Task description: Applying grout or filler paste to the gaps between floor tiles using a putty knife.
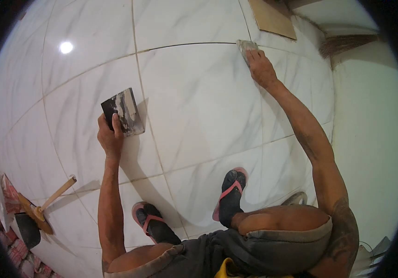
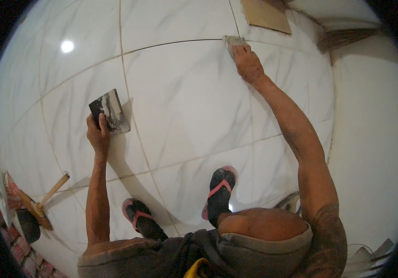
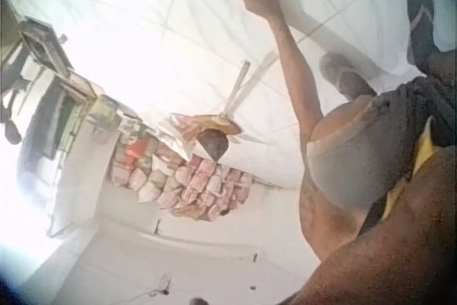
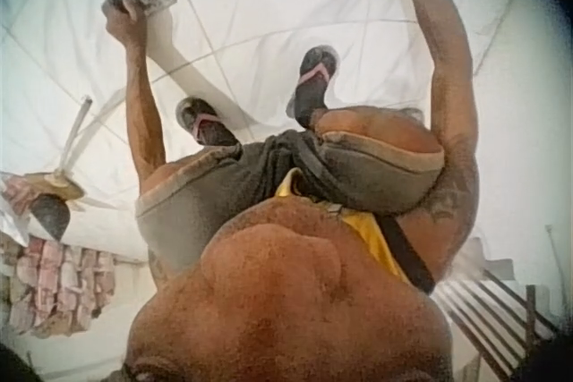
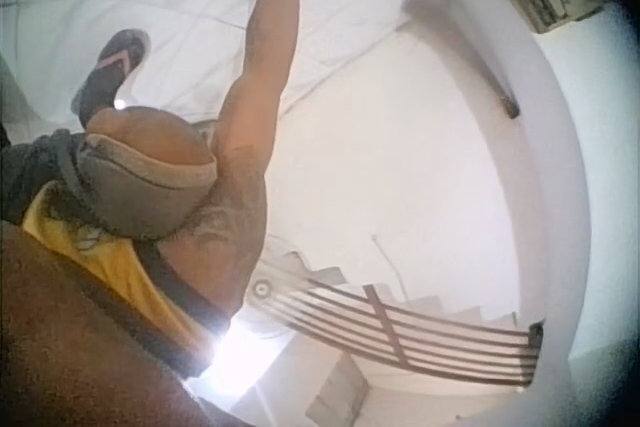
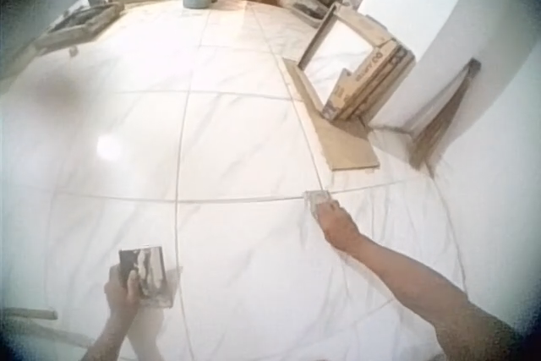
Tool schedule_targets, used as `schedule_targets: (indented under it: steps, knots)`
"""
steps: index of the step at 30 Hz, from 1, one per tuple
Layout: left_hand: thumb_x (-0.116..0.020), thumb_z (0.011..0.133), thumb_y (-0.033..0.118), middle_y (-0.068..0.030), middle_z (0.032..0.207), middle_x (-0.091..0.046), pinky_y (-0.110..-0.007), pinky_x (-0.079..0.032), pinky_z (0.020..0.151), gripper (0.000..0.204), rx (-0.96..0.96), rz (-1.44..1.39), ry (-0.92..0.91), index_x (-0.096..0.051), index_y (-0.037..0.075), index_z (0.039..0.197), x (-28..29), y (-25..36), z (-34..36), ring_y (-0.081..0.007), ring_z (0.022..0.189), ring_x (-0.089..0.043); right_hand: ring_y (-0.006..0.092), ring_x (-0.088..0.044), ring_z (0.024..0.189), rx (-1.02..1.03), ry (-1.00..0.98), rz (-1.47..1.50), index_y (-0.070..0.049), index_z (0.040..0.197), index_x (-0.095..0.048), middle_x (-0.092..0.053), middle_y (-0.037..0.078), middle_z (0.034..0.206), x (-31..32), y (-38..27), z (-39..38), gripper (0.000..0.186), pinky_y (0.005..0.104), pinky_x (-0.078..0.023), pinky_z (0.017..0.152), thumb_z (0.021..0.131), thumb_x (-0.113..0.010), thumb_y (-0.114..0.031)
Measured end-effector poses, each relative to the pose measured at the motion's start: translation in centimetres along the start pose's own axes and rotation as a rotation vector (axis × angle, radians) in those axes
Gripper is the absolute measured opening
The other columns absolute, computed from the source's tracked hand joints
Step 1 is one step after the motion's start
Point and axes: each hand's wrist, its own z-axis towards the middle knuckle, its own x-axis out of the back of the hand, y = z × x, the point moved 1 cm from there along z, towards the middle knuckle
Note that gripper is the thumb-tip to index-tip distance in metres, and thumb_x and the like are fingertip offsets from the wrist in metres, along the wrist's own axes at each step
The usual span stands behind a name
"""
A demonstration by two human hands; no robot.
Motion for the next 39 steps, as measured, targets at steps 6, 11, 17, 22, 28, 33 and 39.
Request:
schedule_targets:
  steps: [6, 11, 17, 22, 28, 33, 39]
  knots:
    - [-0.058, 0.096, 0.027, -0.0126, 0.081, -0.069, -0.038, -0.053, 0.059, 0.027, -0.091, 0.097, 0.038, -0.057, 0.004, 0.110, 1.1, -0.1, 0.0, -0.0287, 0.068, -0.069, 0.0350, -0.054, 0.103, 0.000, -0.121, 0.273, 0.002, 0.119, -0.055, -0.057, 0.017, 0.108, 5.4, 1.0, 1.8, 0.042, 0.0420, -0.052, 0.088, 0.077, -0.056, 0.000]
    - [-0.060, 0.095, 0.029, -0.0130, 0.080, -0.068, -0.038, -0.053, 0.058, 0.028, -0.090, 0.078, 0.033, -0.057, 0.004, 0.109, -0.5, 1.1, 0.4, -0.0300, 0.064, -0.068, 0.0356, -0.055, 0.107, 0.021, -0.051, 0.074, -0.001, 0.122, -0.057, -0.059, 0.018, 0.112, 1.0, 0.5, 2.0, 0.047, 0.0410, -0.050, 0.091, 0.076, -0.059, 0.001]
    - [-0.060, 0.095, 0.027, -0.0123, 0.076, -0.067, -0.037, -0.052, 0.054, 0.026, -0.116, 0.128, 0.013, -0.056, 0.004, 0.107, 1.3, -0.5, 0.2, -0.0296, 0.061, -0.067, 0.0345, -0.054, 0.108, 0.028, -0.210, 0.247, 0.001, 0.124, -0.054, -0.057, 0.017, 0.116, 5.7, -0.9, 2.0, 0.048, 0.0404, -0.055, 0.086, 0.076, -0.060, -0.001]
    - [-0.060, 0.095, 0.025, -0.0115, 0.074, -0.067, -0.036, -0.052, 0.054, 0.024, -0.075, 0.040, -0.024, -0.056, 0.004, 0.107, -0.2, 1.0, 0.7, -0.0285, 0.060, -0.066, 0.0350, -0.054, 0.108, 0.017, -0.141, 0.041, 0.002, 0.128, -0.050, -0.056, 0.018, 0.116, 1.2, 1.8, 1.4, 0.052, 0.0407, -0.055, 0.086, 0.076, -0.058, -0.001]
    - [-0.061, 0.094, 0.024, -0.0108, 0.073, -0.066, -0.036, -0.052, 0.054, 0.023, -0.163, 0.133, 0.047, -0.057, 0.005, 0.105, 1.2, -0.5, 0.4, -0.0264, 0.059, -0.066, 0.0367, -0.054, 0.107, 0.056, -0.242, 0.265, 0.004, 0.123, -0.052, -0.056, 0.020, 0.113, 5.5, 1.6, 1.0, 0.048, 0.0444, -0.054, 0.085, 0.076, -0.056, -0.004]
    - [-0.062, 0.093, 0.025, -0.0118, 0.074, -0.066, -0.037, -0.051, 0.054, 0.026, -0.139, 0.112, 0.035, -0.057, 0.004, 0.106, 1.0, 0.2, 0.5, -0.0282, 0.060, -0.066, 0.0430, -0.063, 0.086, -0.416, -0.365, 0.181, 0.004, 0.093, -0.065, -0.065, 0.026, 0.090, 3.7, 4.2, 4.2, 0.034, 0.0484, -0.050, 0.082, 0.079, -0.056, -0.025]
    - [-0.063, 0.092, 0.025, -0.0135, 0.074, -0.066, -0.038, -0.051, 0.054, 0.026, -0.142, 0.164, 0.052, -0.058, 0.003, 0.105, 0.8, -0.1, 0.6, -0.0298, 0.060, -0.065, 0.0405, -0.066, 0.090, -0.480, -0.438, 0.270, 0.004, 0.092, -0.067, -0.068, 0.026, 0.096, 3.1, 0.1, 10.1, 0.043, 0.0465, -0.053, 0.081, 0.076, -0.057, -0.034]
